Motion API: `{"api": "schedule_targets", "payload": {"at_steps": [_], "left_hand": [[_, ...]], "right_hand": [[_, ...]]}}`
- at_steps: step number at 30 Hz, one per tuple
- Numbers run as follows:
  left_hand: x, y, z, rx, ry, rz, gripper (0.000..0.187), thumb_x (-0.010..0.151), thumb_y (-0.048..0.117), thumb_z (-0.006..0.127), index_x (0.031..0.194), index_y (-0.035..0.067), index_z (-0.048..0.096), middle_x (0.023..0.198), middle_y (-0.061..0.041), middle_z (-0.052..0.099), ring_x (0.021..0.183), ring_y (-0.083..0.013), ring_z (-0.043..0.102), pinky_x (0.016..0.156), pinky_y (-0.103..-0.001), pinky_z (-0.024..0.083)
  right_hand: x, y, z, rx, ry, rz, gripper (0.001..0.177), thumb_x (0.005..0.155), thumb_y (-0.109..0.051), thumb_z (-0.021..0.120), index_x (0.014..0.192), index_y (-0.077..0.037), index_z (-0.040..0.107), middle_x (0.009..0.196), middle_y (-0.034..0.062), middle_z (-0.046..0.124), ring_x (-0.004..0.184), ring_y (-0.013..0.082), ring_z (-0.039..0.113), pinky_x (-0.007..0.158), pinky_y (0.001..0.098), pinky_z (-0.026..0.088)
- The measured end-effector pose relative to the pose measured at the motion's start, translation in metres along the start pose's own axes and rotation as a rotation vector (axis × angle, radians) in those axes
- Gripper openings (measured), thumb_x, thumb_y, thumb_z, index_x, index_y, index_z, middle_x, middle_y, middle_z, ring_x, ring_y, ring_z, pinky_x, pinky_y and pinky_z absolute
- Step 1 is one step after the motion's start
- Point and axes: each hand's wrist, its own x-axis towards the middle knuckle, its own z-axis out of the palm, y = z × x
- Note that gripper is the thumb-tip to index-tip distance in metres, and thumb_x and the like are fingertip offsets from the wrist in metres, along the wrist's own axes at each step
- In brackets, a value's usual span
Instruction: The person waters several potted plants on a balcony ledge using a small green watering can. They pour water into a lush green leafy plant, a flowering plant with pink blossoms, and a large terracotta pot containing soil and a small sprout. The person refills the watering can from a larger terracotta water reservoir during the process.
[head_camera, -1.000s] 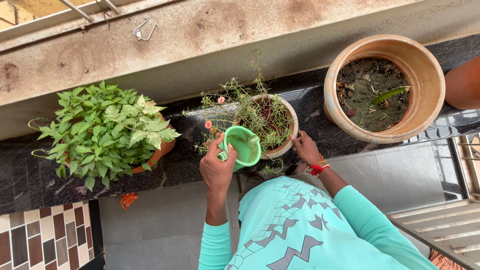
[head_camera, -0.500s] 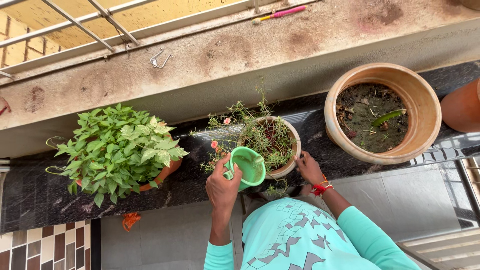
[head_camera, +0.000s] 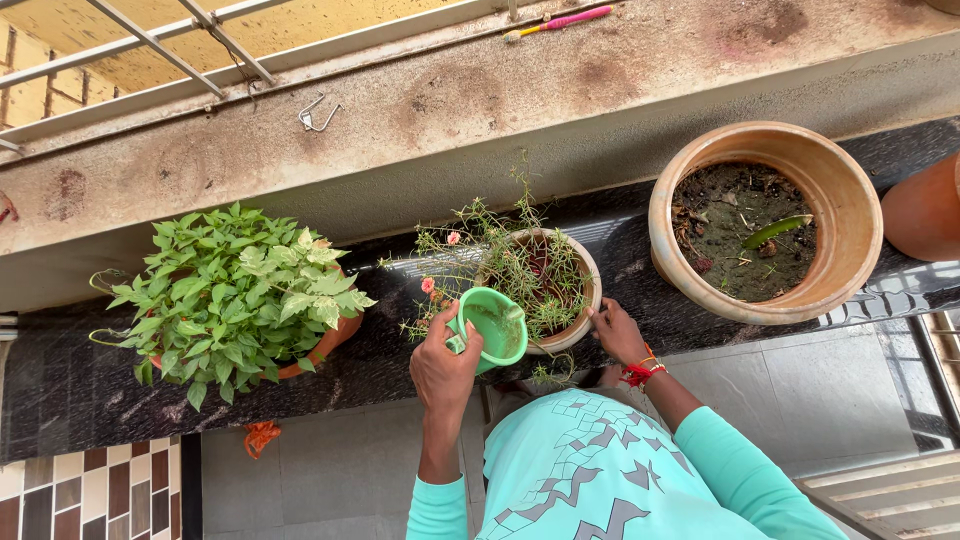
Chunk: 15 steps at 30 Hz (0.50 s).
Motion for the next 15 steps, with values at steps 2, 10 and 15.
{"api": "schedule_targets", "payload": {"at_steps": [2, 10, 15], "left_hand": [[0.0017, 0.0008, -0.0004, 0.005, -0.019, -0.015, 0.044, 0.087, 0.024, 0.07, 0.129, 0.01, 0.069, 0.085, -0.014, 0.079, 0.06, -0.0218, 0.076, 0.054, -0.037, 0.056], [0.0026, 0.0006, 0.0015, 0.046, 0.006, 0.027, 0.043, 0.087, 0.025, 0.07, 0.127, 0.01, 0.07, 0.079, -0.015, 0.078, 0.06, -0.0239, 0.075, 0.057, -0.039, 0.056], [0.0023, 0.0012, 0.001, 0.093, 0.03, 0.072, 0.042, 0.087, 0.025, 0.071, 0.126, 0.008, 0.071, 0.076, -0.015, 0.077, 0.059, -0.0247, 0.074, 0.057, -0.04, 0.056]], "right_hand": [[0.0025, 0.0001, -0.0008, -0.011, -0.001, -0.005, 0.067, 0.101, -0.046, 0.054, 0.148, 0.002, 0.044, 0.084, 0.0098, 0.074, 0.074, 0.0171, 0.072, 0.069, 0.0349, 0.057], [0.0074, 0.0075, 0.0019, -0.02, 0.006, -0.037, 0.066, 0.101, -0.047, 0.053, 0.146, 0.001, 0.046, 0.086, 0.0103, 0.074, 0.074, 0.0175, 0.074, 0.069, 0.0346, 0.058], [0.007, 0.0065, 0.0014, -0.036, -0.003, -0.018, 0.066, 0.101, -0.046, 0.052, 0.148, 0.0, 0.045, 0.085, 0.0095, 0.074, 0.074, 0.018, 0.074, 0.068, 0.0349, 0.058]]}}
